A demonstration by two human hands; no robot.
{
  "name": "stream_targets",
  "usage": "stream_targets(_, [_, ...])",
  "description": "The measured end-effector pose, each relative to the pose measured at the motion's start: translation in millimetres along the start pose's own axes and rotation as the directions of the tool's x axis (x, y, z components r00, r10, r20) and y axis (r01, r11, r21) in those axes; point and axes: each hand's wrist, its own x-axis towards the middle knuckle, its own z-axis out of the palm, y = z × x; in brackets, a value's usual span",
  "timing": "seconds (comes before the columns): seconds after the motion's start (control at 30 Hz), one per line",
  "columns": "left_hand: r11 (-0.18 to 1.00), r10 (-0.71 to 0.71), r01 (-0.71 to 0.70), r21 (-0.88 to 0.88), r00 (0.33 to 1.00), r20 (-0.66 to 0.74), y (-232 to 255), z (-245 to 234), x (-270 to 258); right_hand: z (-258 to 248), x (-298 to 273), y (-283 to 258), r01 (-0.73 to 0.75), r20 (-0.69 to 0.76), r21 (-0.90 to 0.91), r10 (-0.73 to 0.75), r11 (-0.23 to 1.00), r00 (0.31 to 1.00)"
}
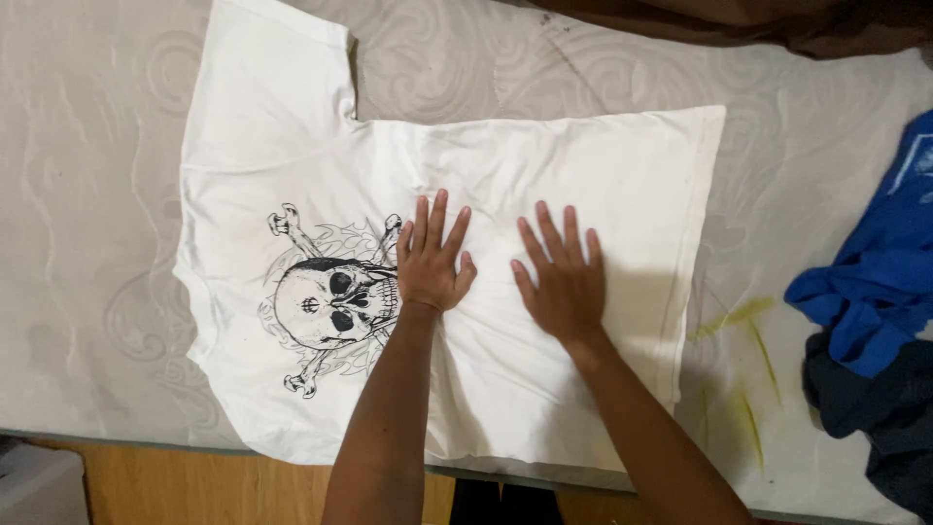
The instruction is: Fold a white t-shirt on a bed.
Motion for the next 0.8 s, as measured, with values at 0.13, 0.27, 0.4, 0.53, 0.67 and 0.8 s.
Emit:
stream_targets(0.13, [1.000, 0.016, -0.016, 0.000, 0.999, -0.041, 6, -10, 0, 1, -18, 36, -0.041, -0.027, -0.061, 0.039, 0.997, 0.999])
stream_targets(0.27, [0.999, 0.025, -0.026, -0.020, 0.997, -0.070, 9, -22, 0, -6, -34, 43, -0.106, -0.124, -0.039, 0.101, 0.994, 0.987])
stream_targets(0.4, [0.998, 0.041, -0.046, -0.050, 0.994, -0.099, 16, -38, -1, -12, -42, 44, -0.161, -0.107, 0.005, 0.161, 0.987, 0.981])
stream_targets(0.53, [0.996, 0.039, -0.045, -0.082, 0.996, -0.075, 26, -44, -3, -8, -41, 38, -0.179, -0.066, 0.017, 0.180, 0.984, 0.981])
stream_targets(0.67, [0.996, -0.025, 0.024, -0.086, 1.000, -0.012, 43, -47, -25, -2, -55, 21, -0.219, -0.052, 0.049, 0.222, 0.975, 0.974])
stream_targets(0.8, [0.984, 0.015, -0.005, -0.175, 0.998, 0.055, 59, -51, -69, 0, -85, 9, -0.207, -0.062, 0.043, 0.209, 0.977, 0.976])
